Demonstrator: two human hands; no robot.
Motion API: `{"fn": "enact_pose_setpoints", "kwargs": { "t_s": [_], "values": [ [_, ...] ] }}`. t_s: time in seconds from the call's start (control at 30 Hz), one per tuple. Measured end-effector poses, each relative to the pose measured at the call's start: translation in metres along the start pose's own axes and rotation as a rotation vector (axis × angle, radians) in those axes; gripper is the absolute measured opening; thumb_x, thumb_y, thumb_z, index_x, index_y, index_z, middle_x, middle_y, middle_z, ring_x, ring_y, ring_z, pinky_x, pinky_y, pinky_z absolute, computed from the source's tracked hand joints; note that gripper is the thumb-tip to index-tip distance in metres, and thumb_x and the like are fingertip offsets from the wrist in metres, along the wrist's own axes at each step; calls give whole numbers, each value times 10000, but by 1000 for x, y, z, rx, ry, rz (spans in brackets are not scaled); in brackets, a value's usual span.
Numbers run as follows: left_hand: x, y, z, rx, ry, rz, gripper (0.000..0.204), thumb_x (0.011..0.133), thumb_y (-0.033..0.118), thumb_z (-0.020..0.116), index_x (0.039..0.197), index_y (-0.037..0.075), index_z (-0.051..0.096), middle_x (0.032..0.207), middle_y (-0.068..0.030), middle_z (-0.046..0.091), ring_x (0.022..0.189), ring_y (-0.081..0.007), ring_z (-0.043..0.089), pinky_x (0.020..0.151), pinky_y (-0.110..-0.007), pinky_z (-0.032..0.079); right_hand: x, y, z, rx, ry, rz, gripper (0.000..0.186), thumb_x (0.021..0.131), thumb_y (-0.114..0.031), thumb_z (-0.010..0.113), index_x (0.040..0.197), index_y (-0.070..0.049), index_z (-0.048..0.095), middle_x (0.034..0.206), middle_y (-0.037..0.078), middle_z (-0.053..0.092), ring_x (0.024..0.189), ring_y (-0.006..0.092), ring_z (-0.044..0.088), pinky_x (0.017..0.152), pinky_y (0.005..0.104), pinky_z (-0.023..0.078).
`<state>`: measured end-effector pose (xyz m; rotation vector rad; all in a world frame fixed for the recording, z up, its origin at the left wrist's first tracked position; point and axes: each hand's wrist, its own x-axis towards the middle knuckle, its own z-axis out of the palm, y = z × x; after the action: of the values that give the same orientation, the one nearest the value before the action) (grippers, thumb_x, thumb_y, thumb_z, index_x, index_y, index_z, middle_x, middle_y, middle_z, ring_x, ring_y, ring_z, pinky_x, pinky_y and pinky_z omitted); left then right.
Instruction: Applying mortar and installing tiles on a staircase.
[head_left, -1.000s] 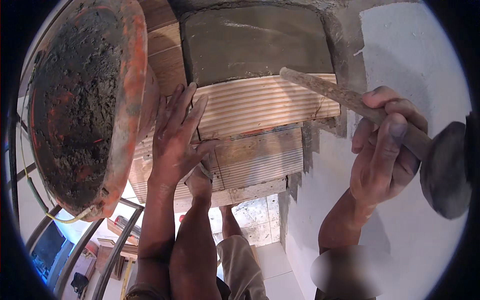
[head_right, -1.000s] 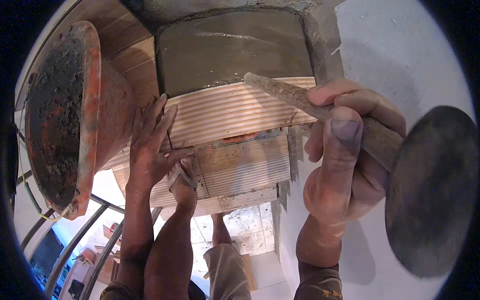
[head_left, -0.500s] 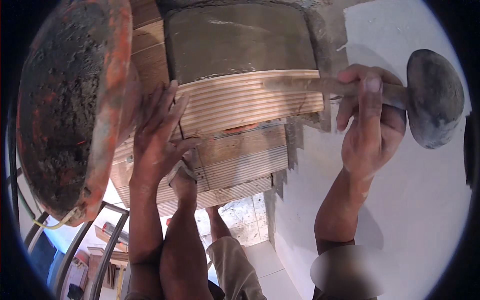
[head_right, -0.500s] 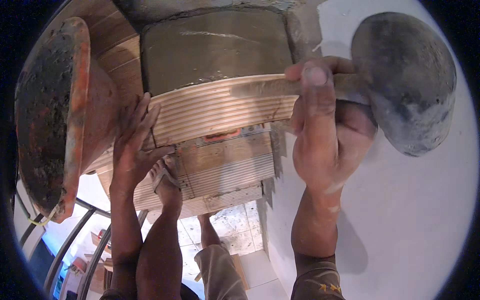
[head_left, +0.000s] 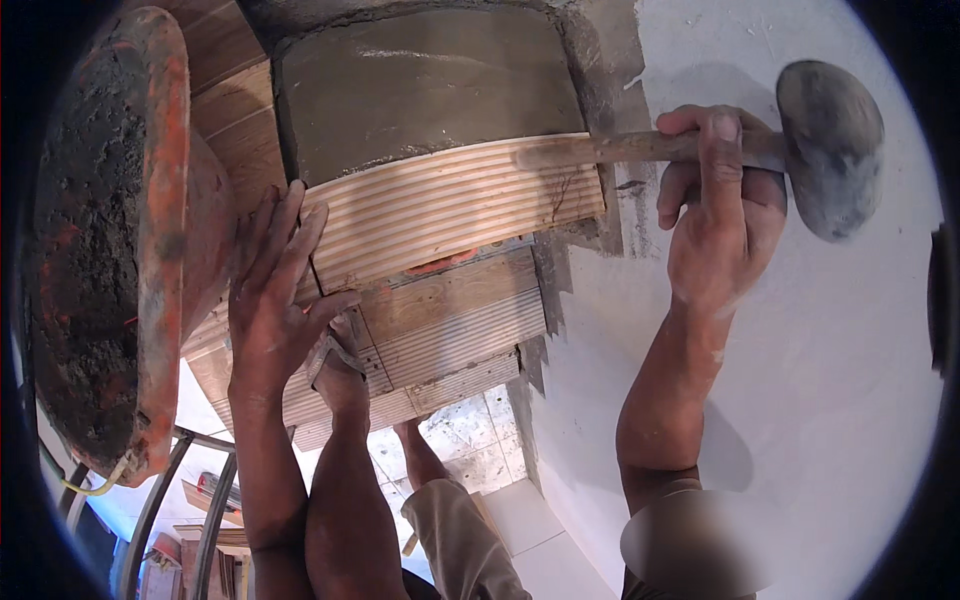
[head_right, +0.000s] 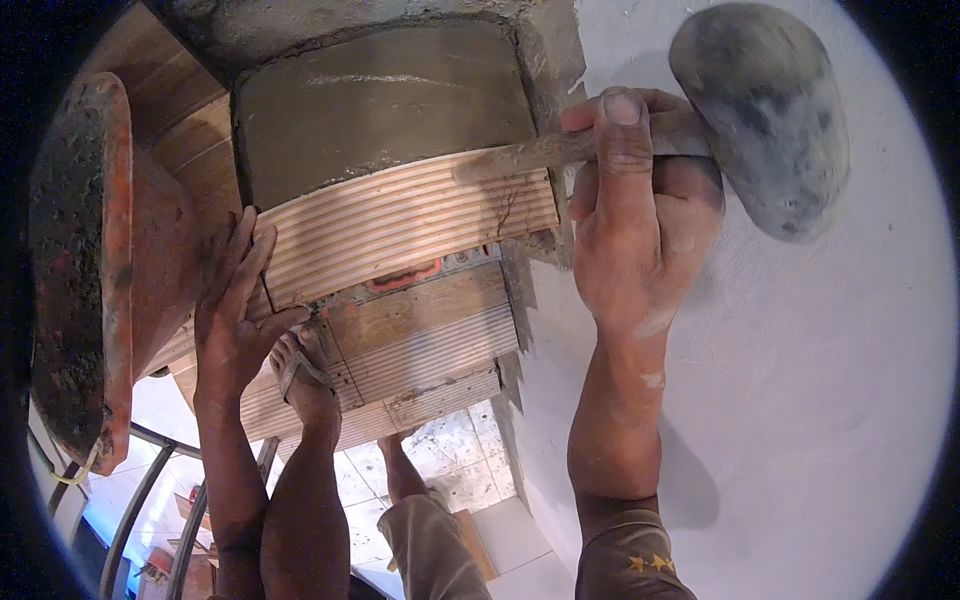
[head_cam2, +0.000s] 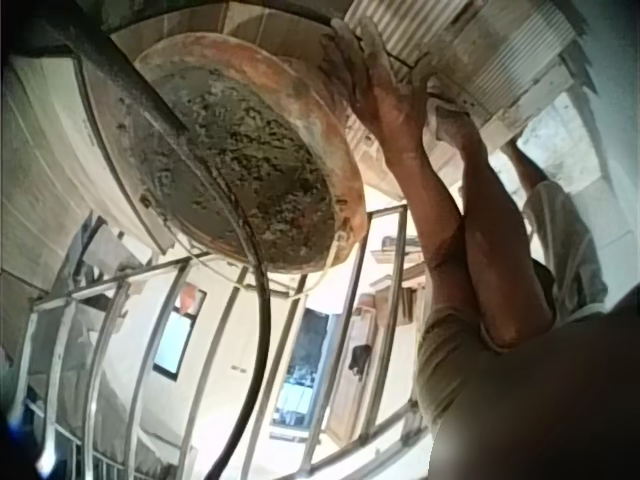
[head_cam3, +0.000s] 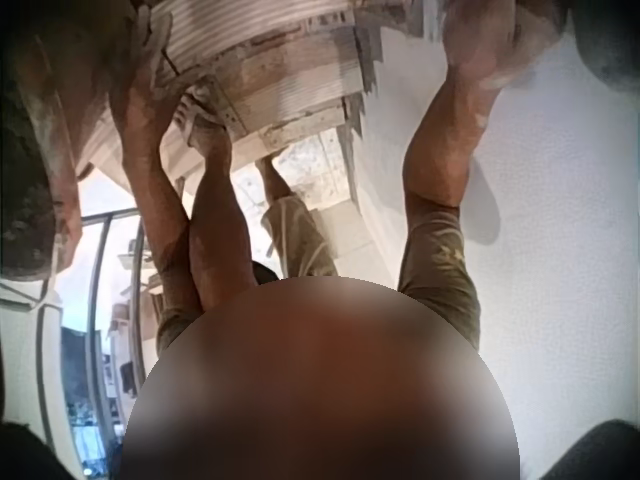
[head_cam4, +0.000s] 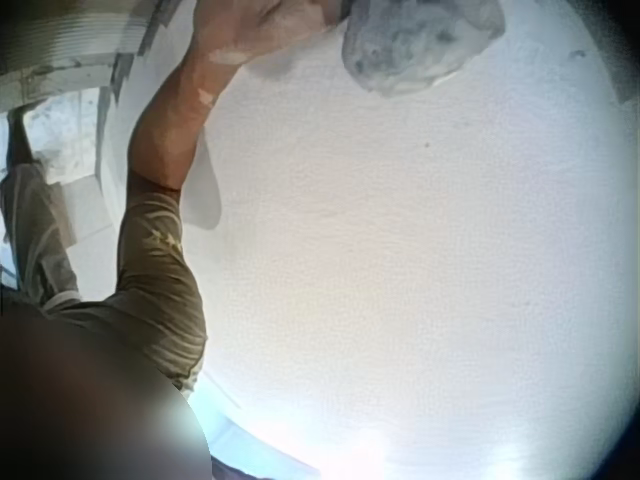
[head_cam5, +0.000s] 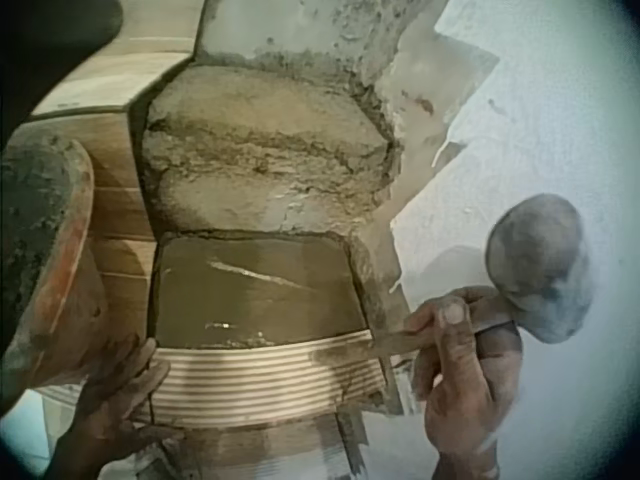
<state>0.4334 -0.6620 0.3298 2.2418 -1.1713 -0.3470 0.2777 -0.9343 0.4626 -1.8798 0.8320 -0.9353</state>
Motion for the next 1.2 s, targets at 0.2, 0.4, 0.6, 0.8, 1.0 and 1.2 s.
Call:
{"fn": "enact_pose_setpoints", "kwargs": {
  "t_s": [0.2,0.4,0.6,0.8,1.0,1.2],
  "values": [
    [0,-2,2,17,-22,4,925,623,182,935,1482,153,594,1623,-74,480,1540,-329,377,1265,-512,292,-3,2,-2,58,8,17,301,1082,-249,610,959,16,682,826,48,680,539,29,435,476,220,326],
    [0,-1,3,14,-20,11,916,626,190,935,1478,155,601,1625,-78,477,1534,-334,385,1263,-506,297,-8,4,4,89,-17,-8,308,1077,-262,614,956,12,683,820,53,677,516,28,425,462,219,313],
    [-3,-8,-1,16,-25,28,931,634,239,935,1493,152,586,1625,-85,476,1527,-337,396,1257,-520,297,-15,5,10,150,-23,12,257,1082,-226,595,1019,15,656,882,97,705,518,51,447,458,217,327],
    [-2,-5,-10,66,-47,61,972,650,241,930,1538,200,539,1670,-75,403,1541,-331,368,1263,-516,289,-23,3,18,173,-53,43,275,1096,-225,558,1077,36,641,927,141,714,512,74,466,451,212,349],
    [-1,-5,-7,49,-59,54,938,684,244,898,1546,206,530,1665,-78,406,1544,-338,355,1278,-520,267,-26,8,15,78,-76,-26,313,1103,-258,540,1041,32,639,940,152,718,525,70,498,448,204,368],
    [-3,-10,-10,23,-43,84,933,678,244,896,1539,184,540,1659,-104,410,1540,-348,360,1282,-523,262,-26,4,28,23,-52,-75,306,1092,-270,560,1018,19,633,951,133,708,524,69,494,462,206,382]
  ]
}}
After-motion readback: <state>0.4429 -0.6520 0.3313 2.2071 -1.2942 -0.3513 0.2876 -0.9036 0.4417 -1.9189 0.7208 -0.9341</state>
